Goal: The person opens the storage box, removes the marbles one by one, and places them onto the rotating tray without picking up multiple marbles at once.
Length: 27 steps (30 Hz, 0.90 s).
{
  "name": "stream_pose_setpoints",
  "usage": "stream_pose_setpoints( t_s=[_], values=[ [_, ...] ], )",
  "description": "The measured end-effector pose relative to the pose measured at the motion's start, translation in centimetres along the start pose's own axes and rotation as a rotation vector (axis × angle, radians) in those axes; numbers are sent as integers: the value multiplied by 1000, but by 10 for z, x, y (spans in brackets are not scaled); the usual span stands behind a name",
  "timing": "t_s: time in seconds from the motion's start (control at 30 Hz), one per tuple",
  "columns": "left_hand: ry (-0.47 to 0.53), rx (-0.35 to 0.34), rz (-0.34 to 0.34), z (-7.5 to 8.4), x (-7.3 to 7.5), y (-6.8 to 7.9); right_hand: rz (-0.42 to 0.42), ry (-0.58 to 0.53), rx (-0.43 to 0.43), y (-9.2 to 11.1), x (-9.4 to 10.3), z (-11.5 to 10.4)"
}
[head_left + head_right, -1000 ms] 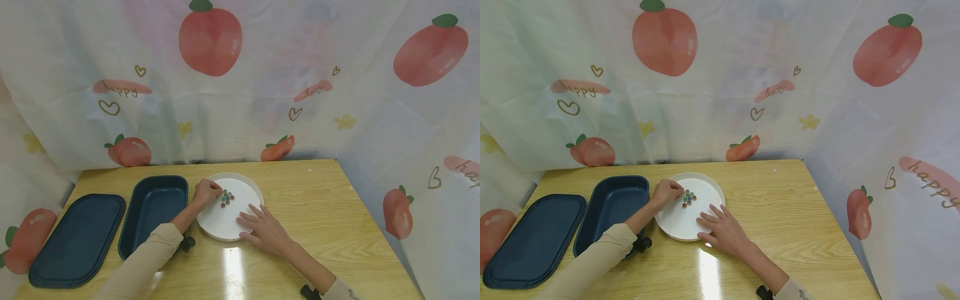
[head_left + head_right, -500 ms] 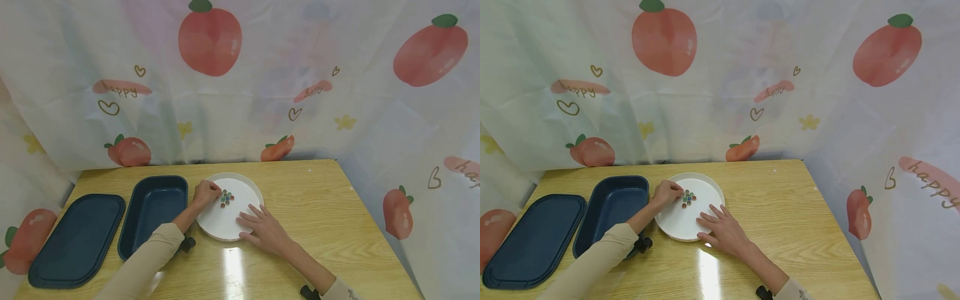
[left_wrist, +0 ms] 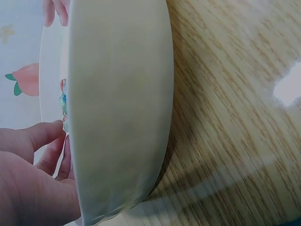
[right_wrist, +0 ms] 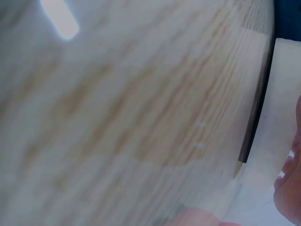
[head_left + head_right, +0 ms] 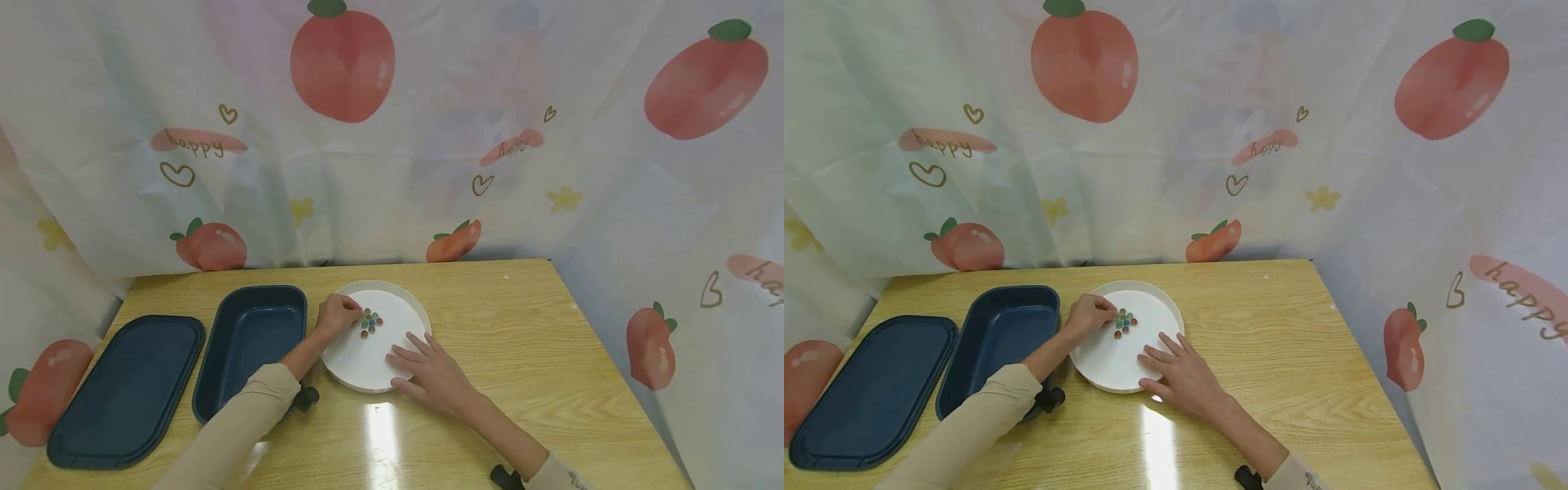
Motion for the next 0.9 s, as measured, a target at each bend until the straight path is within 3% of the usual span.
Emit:
stream_pose_setpoints(
  t_s=[0.27,0.57,0.9],
  values=[
    [0,-7,0,1,3,2,-6,1,-1,0,0,0],
    [10,-16,54,15,18,3,-10,-7,5,-2,1,0],
    [67,-151,42,36,51,14,-1,-17,12,-3,0,3]
  ],
)
Point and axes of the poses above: each hand's wrist, its own y-axis away from the middle knuckle, its own x-axis out of the back of the hand, z = x × y, the point moved 4 cm from there along -y, towards the middle knuckle, and after that the axes turned 12 degrees about -x, right-handed, at the moved point
